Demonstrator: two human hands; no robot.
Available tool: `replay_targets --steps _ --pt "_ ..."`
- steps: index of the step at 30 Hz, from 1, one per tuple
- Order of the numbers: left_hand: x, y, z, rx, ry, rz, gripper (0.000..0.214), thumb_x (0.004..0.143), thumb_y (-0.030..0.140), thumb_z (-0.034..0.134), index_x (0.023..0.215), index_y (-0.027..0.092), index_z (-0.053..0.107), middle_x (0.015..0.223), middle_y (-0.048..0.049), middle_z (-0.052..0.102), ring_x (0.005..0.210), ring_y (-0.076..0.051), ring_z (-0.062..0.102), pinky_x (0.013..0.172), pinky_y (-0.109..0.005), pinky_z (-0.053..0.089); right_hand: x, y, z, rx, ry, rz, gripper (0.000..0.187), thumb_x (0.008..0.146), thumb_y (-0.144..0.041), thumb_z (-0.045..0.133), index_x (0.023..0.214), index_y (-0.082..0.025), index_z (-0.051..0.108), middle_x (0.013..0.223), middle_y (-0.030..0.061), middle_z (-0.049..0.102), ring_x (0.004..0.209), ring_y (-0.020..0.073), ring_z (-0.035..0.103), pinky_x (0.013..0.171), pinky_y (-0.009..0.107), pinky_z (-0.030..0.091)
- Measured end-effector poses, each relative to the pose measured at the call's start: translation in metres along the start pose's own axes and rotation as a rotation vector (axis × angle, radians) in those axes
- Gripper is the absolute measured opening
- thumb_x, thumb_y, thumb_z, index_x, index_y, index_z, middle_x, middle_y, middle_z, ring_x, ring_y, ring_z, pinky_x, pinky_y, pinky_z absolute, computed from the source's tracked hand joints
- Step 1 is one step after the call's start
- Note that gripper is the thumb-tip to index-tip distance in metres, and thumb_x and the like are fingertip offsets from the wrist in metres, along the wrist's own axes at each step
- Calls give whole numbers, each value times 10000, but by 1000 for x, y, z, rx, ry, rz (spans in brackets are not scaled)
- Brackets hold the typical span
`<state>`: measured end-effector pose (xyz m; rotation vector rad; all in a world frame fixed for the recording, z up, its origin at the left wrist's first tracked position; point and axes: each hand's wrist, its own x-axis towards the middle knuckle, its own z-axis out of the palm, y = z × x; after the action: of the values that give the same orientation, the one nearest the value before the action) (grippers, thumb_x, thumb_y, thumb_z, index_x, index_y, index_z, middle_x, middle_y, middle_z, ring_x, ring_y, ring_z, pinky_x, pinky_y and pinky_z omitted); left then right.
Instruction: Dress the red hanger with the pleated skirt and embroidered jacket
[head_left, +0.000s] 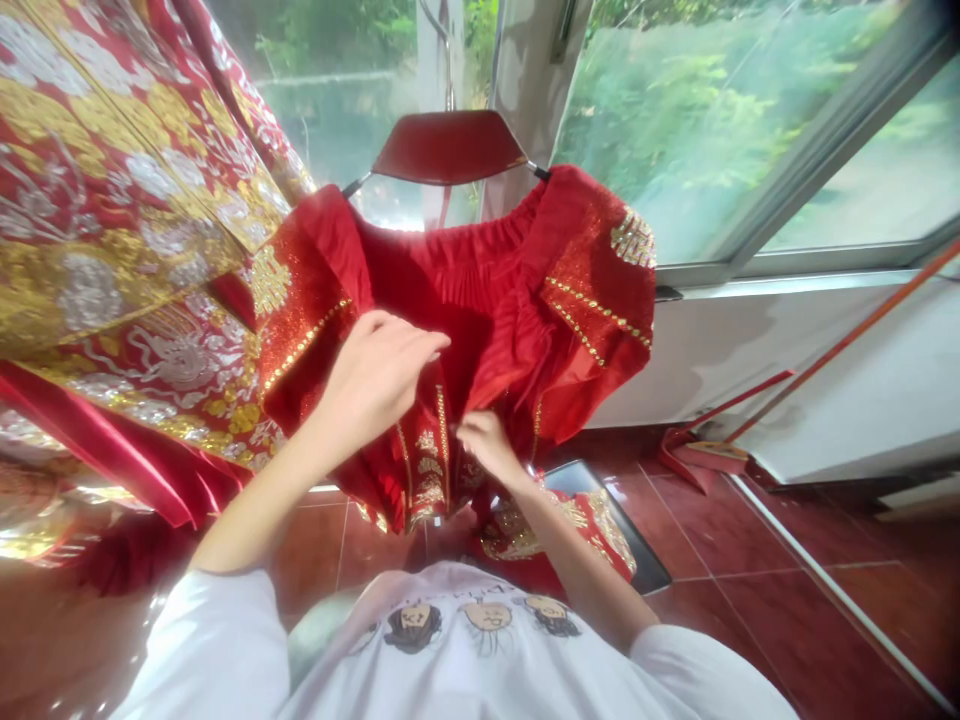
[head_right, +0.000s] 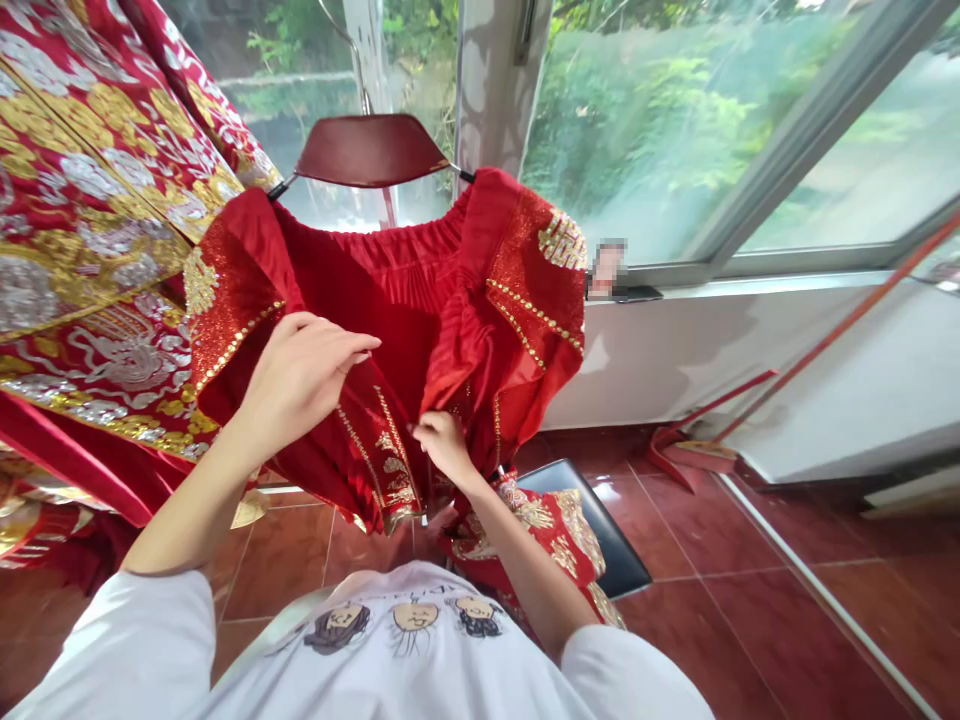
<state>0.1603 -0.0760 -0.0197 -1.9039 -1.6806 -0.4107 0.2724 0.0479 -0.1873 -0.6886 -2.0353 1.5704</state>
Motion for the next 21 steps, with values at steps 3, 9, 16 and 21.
replay_targets --steps 3,9,16,21 --pt "-11 -6 -11 -40 -84 32 251 934 121 421 1057 144 638 887 -42 710 810 -173 627 894 -369 423 -22 11 -22 -79 -97 55 335 730 -301 575 442 -164 471 399 -16 456 403 88 421 459 210 298" --pt "-4 -3 -48 154 384 -478 315 924 436 467 938 172 637 937 -96 669 928 -250 605 874 -417 462 -46 -89 -86 -436 675 -243 323 853 -465 574 715 -179 634 617 37 602 555 138 523 602 279 441" --pt "33 -31 2 32 523 -928 397 777 418 662 1062 175 529 1075 -157 604 1076 -344 561 890 -461 468 42 -154 -66 -524 974 -399 749 803 -331 675 1439 -133 333 1326 215 454 1309 367 395 1036 521 391" --pt "20 -57 -2 -45 481 -873 136 777 189 548 912 177 555 937 -98 628 1025 -287 589 936 -417 451 42 -136 -101 -356 804 -528 479 899 -114 408 1367 -215 417 1241 126 570 1142 226 593 949 400 479"
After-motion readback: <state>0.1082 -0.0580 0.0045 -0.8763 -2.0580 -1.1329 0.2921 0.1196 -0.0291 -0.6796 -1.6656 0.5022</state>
